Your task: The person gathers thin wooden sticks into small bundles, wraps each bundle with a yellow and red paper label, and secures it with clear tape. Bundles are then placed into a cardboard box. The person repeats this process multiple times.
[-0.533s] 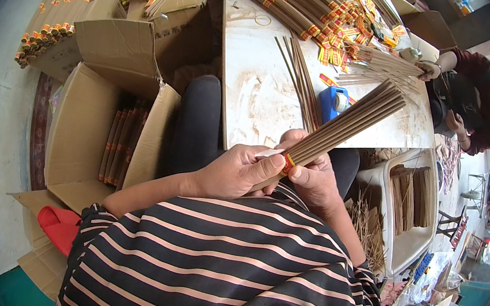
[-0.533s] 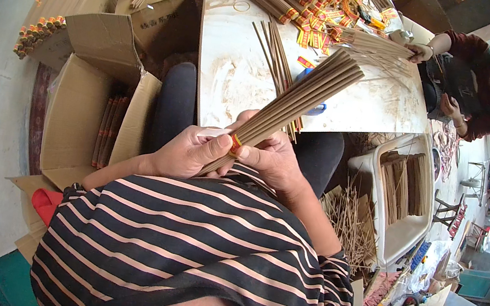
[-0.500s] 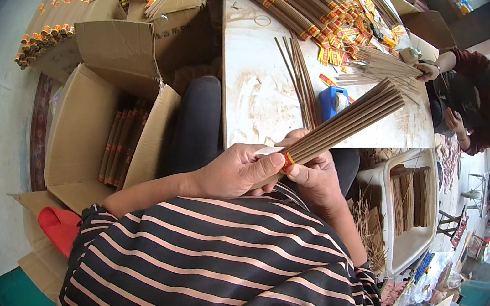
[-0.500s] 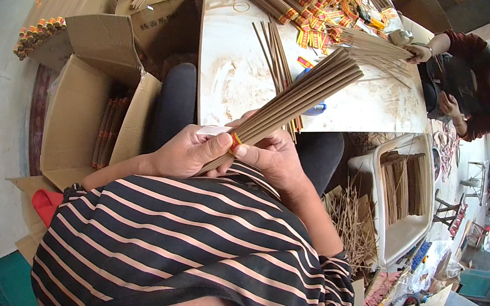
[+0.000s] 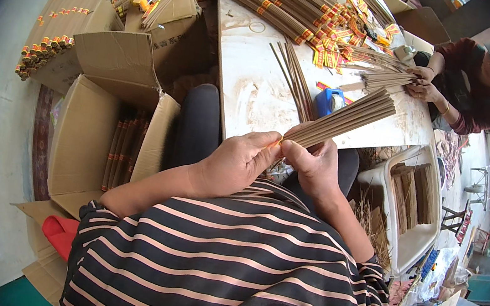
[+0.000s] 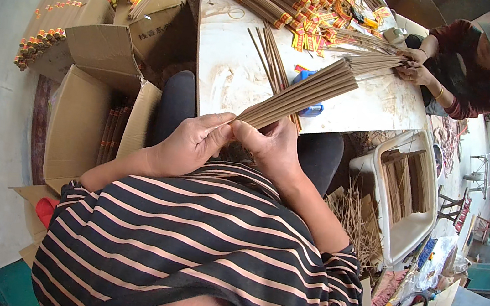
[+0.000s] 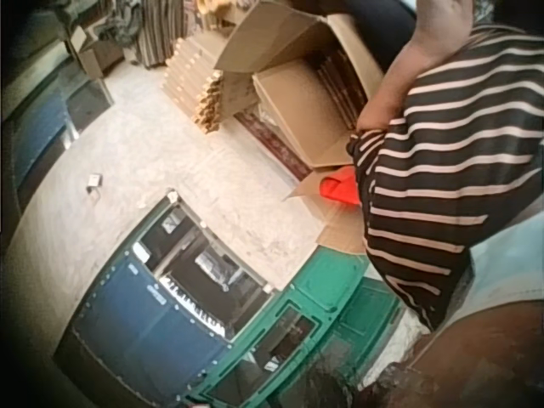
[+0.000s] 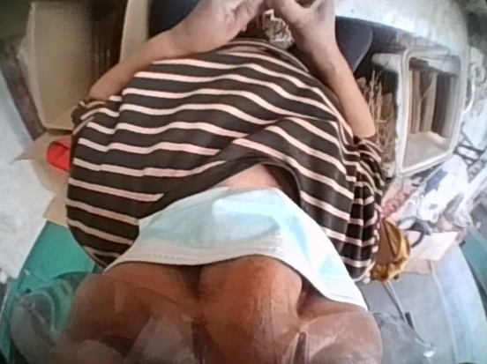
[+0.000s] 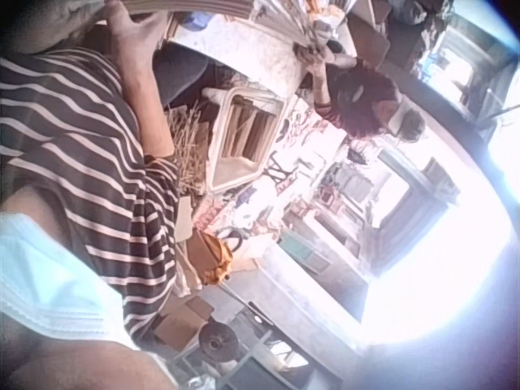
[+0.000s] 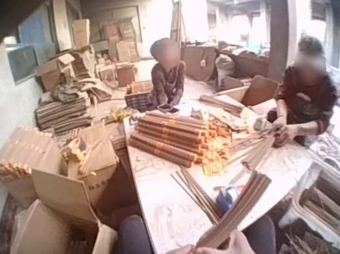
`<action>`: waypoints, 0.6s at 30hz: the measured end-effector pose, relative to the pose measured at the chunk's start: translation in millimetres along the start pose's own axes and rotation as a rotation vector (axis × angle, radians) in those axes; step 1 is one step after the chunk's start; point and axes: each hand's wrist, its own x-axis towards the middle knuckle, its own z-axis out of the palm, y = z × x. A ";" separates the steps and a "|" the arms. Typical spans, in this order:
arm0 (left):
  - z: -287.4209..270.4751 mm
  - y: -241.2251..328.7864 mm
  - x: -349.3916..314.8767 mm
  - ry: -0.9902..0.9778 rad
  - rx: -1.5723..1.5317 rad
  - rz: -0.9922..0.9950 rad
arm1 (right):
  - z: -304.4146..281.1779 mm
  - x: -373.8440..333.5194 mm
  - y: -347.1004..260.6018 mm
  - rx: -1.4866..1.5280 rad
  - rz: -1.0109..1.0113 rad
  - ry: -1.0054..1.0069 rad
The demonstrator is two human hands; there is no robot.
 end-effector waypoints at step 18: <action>4.2 -10.1 10.0 0.094 0.737 0.494 | -2.1 -2.8 4.0 0.050 0.017 0.049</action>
